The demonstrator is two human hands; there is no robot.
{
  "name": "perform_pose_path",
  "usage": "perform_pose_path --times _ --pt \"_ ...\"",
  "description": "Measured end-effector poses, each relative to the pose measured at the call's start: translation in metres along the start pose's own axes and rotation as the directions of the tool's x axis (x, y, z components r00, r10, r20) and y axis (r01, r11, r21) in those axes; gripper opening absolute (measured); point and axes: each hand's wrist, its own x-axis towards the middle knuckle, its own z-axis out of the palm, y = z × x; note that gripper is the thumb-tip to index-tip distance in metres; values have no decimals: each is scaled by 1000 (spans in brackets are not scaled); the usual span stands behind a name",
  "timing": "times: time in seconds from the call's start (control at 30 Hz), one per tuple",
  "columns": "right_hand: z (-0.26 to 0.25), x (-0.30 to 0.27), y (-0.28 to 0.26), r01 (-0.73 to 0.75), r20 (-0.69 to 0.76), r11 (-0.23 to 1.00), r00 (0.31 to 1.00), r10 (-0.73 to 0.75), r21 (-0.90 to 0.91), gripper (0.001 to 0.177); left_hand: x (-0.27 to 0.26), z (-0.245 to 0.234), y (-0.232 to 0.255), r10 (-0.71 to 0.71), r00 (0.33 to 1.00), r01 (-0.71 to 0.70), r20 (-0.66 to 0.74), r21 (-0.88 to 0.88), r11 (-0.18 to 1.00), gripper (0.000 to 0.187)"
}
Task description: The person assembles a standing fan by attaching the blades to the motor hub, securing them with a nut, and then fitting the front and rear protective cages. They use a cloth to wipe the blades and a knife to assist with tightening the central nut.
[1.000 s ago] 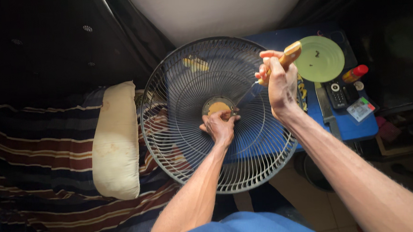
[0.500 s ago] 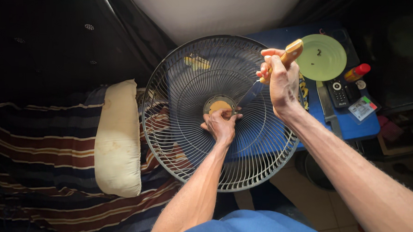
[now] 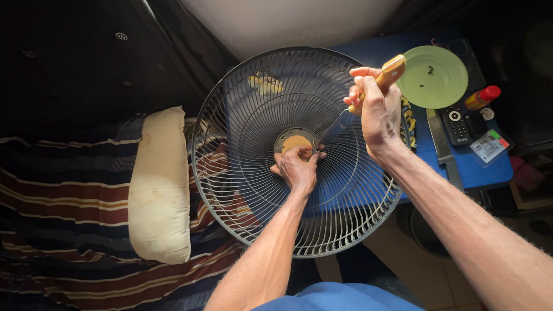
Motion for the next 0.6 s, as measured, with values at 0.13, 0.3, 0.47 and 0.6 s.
perform_pose_path --times 0.13,0.3,0.47,0.6 --pt "0 0 1 15 -2 1000 1000 -15 2 25 1 1 1 2 1000 -2 -19 9 1000 25" --pt "0 -3 0 17 23 1000 1000 -17 -20 26 1 1 -2 6 1000 -6 2 6 1000 27" --pt "5 -8 -5 24 55 997 998 -20 -68 26 -1 -13 10 4 998 -3 66 -21 1000 31" --pt "7 -12 -12 39 94 992 995 -28 -118 25 3 -40 34 169 984 -166 58 -61 984 44"
